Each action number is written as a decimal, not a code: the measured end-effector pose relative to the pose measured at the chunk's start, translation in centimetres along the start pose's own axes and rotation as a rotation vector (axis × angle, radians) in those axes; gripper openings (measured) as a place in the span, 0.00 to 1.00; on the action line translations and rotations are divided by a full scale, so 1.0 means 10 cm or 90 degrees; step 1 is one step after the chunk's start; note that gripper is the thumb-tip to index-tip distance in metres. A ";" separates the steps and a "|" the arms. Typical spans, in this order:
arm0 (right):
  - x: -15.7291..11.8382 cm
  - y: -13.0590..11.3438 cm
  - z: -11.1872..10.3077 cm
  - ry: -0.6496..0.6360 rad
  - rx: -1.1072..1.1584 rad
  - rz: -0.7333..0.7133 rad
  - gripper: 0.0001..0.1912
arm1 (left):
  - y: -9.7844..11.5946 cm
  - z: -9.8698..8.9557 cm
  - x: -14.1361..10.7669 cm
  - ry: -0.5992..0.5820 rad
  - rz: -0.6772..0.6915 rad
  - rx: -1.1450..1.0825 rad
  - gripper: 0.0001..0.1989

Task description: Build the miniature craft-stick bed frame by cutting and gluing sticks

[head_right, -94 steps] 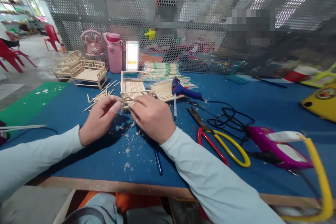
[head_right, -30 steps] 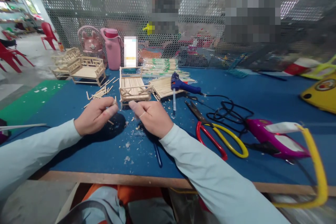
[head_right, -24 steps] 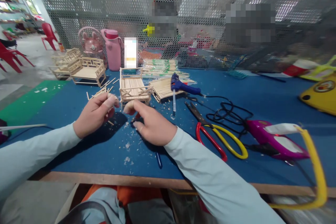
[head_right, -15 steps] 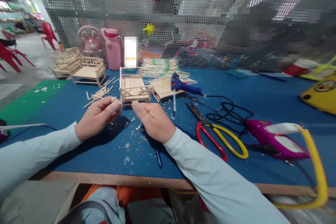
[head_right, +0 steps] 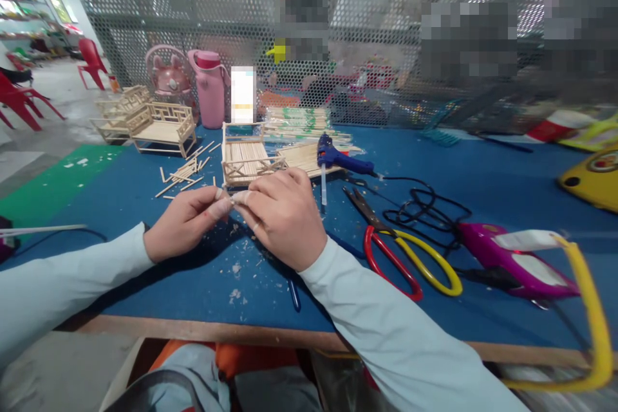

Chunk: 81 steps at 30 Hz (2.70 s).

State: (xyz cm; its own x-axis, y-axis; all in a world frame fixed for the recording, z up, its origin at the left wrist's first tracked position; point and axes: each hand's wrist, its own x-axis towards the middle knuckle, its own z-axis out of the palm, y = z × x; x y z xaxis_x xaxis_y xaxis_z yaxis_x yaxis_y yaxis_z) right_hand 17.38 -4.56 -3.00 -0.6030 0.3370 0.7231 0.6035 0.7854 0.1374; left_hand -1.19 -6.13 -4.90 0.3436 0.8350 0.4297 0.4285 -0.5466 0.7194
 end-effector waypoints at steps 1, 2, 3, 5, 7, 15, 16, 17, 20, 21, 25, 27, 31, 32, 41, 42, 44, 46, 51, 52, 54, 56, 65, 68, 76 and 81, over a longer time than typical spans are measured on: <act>0.00 -0.01 -0.01 -0.002 -0.004 -0.003 0.08 | 0.00 0.00 0.00 0.001 -0.001 -0.001 0.15; 0.01 -0.01 -0.02 -0.004 -0.008 -0.008 0.08 | 0.00 0.00 0.00 0.003 0.000 -0.002 0.15; 0.01 -0.02 -0.02 -0.007 -0.010 -0.015 0.08 | 0.00 0.00 0.00 0.004 0.005 -0.002 0.15; 0.01 -0.03 -0.03 -0.012 -0.011 -0.024 0.08 | 0.00 0.00 0.00 0.000 0.021 0.001 0.15; 0.01 -0.05 -0.04 -0.008 -0.003 -0.021 0.07 | 0.00 0.00 0.00 0.000 0.038 0.010 0.15; 0.01 -0.05 0.00 0.036 0.059 -0.009 0.06 | 0.00 -0.02 -0.01 -0.006 0.066 0.022 0.14; 0.00 -0.04 0.00 0.039 0.072 -0.005 0.06 | -0.01 -0.01 -0.02 -0.012 0.060 0.016 0.15; 0.00 -0.04 0.01 0.042 0.084 0.004 0.05 | -0.02 0.00 -0.03 -0.010 0.047 0.002 0.15; -0.01 -0.01 0.03 0.055 0.097 0.048 0.04 | -0.08 0.03 -0.03 0.098 -0.010 -0.079 0.14; -0.01 0.01 0.04 0.059 0.090 0.063 0.05 | -0.11 0.04 -0.02 0.166 -0.025 -0.111 0.11; 0.05 0.11 0.11 0.062 0.009 0.053 0.07 | -0.21 0.05 0.14 0.346 -0.030 -0.197 0.17; 0.10 0.16 0.17 0.049 -0.046 0.015 0.08 | -0.26 0.04 0.26 0.349 -0.037 -0.233 0.26; 0.15 0.18 0.26 0.037 -0.134 -0.049 0.12 | -0.33 0.04 0.41 0.309 -0.065 -0.297 0.30; 0.15 0.17 0.28 0.042 -0.151 -0.058 0.12 | -0.35 0.04 0.41 0.289 -0.067 -0.307 0.31; 0.23 0.15 0.30 0.059 -0.229 -0.069 0.16 | -0.35 0.02 0.38 0.195 -0.043 -0.389 0.38; 0.24 0.15 0.30 0.061 -0.232 -0.071 0.16 | -0.35 0.01 0.39 0.188 -0.046 -0.398 0.38; 0.24 0.14 0.31 0.064 -0.236 -0.067 0.16 | -0.35 -0.02 0.40 0.169 -0.052 -0.418 0.38; 0.24 0.13 0.32 0.065 -0.237 -0.060 0.16 | -0.34 -0.04 0.42 0.141 -0.059 -0.443 0.37; 0.25 0.12 0.33 0.081 -0.240 -0.067 0.18 | -0.34 -0.07 0.44 0.097 -0.081 -0.491 0.33; 0.25 0.12 0.33 0.086 -0.243 -0.069 0.17 | -0.35 -0.08 0.44 0.102 -0.083 -0.492 0.33; 0.24 0.11 0.32 0.092 -0.245 -0.067 0.16 | -0.35 -0.08 0.42 0.130 -0.087 -0.468 0.33; 0.23 0.11 0.31 0.092 -0.228 -0.058 0.14 | -0.34 -0.08 0.38 0.192 -0.081 -0.399 0.29; 0.17 0.00 0.23 0.088 -0.020 0.047 0.07 | -0.17 0.01 0.15 0.201 0.072 -0.249 0.19; 0.14 0.02 0.22 0.094 0.023 0.057 0.03 | -0.17 0.01 0.16 0.229 0.050 -0.246 0.16; 0.06 0.37 0.13 0.228 0.085 0.248 0.26 | -0.27 0.03 0.26 0.290 0.033 -0.185 0.17; 0.03 0.29 0.16 0.155 0.082 0.172 0.22 | -0.28 0.04 0.21 0.274 0.083 -0.105 0.17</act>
State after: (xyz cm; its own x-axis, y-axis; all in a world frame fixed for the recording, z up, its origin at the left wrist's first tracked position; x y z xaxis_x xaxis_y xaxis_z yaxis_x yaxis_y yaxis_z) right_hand 18.07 -1.35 -3.49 -0.2808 0.4192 0.8634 0.6432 0.7499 -0.1549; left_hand -1.30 -2.84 -6.21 -0.0074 0.7296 0.6838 0.2543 -0.6600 0.7069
